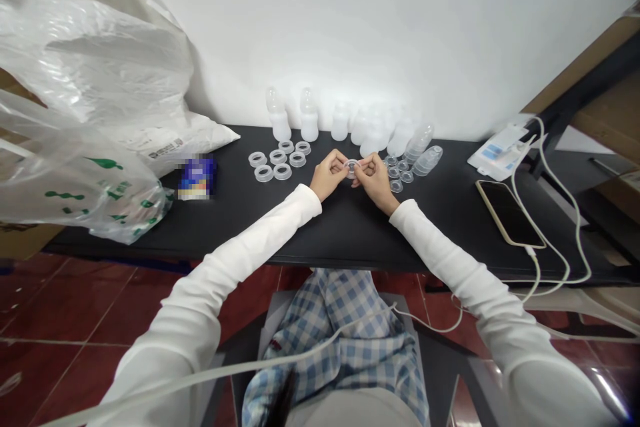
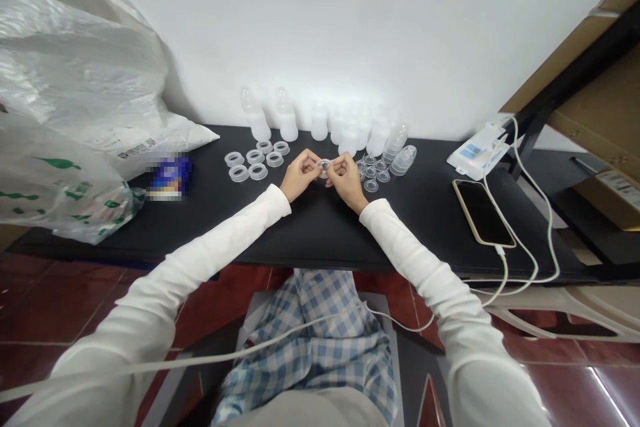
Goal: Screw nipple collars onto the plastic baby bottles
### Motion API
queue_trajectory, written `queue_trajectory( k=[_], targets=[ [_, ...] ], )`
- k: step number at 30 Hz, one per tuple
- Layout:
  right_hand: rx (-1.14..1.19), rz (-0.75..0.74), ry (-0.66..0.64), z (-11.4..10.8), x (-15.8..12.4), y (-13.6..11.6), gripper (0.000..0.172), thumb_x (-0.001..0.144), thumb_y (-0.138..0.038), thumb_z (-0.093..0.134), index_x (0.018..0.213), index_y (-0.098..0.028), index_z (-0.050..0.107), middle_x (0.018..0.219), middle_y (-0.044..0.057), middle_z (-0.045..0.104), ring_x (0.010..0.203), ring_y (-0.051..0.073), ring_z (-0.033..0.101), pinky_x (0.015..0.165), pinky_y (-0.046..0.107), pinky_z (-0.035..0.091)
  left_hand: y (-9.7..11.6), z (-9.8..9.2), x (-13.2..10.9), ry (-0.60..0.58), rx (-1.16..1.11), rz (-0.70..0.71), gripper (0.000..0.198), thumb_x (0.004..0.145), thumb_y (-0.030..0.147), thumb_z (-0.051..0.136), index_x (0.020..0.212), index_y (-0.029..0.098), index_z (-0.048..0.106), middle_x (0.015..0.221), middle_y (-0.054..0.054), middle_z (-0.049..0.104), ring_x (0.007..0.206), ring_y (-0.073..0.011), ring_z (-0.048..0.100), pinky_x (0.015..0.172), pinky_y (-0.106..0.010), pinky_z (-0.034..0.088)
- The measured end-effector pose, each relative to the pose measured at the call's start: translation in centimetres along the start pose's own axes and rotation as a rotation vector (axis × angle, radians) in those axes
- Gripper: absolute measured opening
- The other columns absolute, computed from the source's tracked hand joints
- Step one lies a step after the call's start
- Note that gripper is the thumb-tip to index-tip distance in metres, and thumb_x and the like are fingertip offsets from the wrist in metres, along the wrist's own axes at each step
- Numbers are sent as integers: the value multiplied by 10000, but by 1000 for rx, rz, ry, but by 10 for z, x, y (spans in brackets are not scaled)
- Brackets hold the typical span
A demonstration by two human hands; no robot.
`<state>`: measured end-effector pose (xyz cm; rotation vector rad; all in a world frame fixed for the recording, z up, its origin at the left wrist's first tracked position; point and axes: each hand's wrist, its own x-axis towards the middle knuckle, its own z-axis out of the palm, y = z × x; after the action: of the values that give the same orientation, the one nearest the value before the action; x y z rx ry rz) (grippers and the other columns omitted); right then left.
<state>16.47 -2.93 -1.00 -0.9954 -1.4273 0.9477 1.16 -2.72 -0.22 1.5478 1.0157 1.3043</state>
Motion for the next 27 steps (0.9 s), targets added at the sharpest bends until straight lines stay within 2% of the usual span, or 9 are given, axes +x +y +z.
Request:
queue_trajectory(
  k=[4, 8, 11, 14, 16, 18, 23, 27],
  targets=[
    [-54, -43, 16, 1, -1, -3, 516, 753, -665, 748, 913, -255, 479, 703, -56, 562, 571, 107, 598, 471, 238, 552, -4, -2, 2, 2, -22, 8, 164, 814, 234, 736, 894, 192, 599, 679, 52, 643, 623, -83, 612, 639, -202, 500],
    [103, -20, -7, -1, 2, -3, 628, 692, -691, 785, 1051, -284, 468, 863, -37, 610, 738, 133, 655, 601, 273, 606, -12, -6, 11, 8, -171, 54, 209, 828, 269, 731, 963, 198, 589, 847, 11, 704, 663, -85, 645, 675, -220, 546],
    [190, 47, -62, -4, 5, -3, 578, 755, -736, 697, 1076, -280, 547, 932, -10, 650, 800, 138, 656, 646, 275, 589, -17, -10, 17, 5, -183, 112, 224, 798, 251, 755, 950, 193, 600, 1019, -22, 714, 735, -87, 662, 727, -231, 555],
    [140, 59, -133, -6, 6, -5, 502, 755, -665, 749, 1043, -264, 656, 1026, 18, 679, 824, 142, 623, 625, 260, 542, -20, -11, 18, -41, -159, 137, 239, 778, 234, 765, 955, 191, 611, 1027, -27, 709, 812, -110, 682, 775, -244, 556],
    [77, 19, -136, -8, 6, -7, 461, 756, -632, 764, 1010, -258, 676, 1034, 23, 680, 797, 141, 595, 610, 265, 515, -20, -10, 17, -49, -152, 133, 267, 773, 210, 755, 991, 196, 603, 1027, -31, 710, 865, -123, 692, 807, -253, 559],
    [-16, -72, -53, -10, 6, -10, 430, 785, -626, 738, 986, -254, 661, 1025, 26, 666, 768, 136, 569, 621, 277, 502, -22, -10, 17, -42, -136, 114, 280, 787, 155, 697, 1043, 200, 590, 1044, -38, 708, 902, -130, 697, 833, -270, 566],
    [-370, -364, 293, -18, 4, -21, 340, 853, -531, 709, 971, -227, 614, 947, 29, 578, 765, 143, 521, 763, 337, 519, -27, -6, 26, 60, 80, 64, 333, 827, 68, 559, 1137, 188, 567, 1094, -72, 699, 910, -128, 694, 861, -307, 573],
    [-436, -419, 493, -23, 3, -23, 318, 890, -524, 658, 942, -229, 552, 864, 7, 501, 746, 154, 502, 795, 374, 521, -23, 11, 50, 150, 246, 34, 348, 914, 166, 566, 1262, 180, 548, 1077, -81, 700, 824, -136, 689, 832, -311, 572]
  ],
)
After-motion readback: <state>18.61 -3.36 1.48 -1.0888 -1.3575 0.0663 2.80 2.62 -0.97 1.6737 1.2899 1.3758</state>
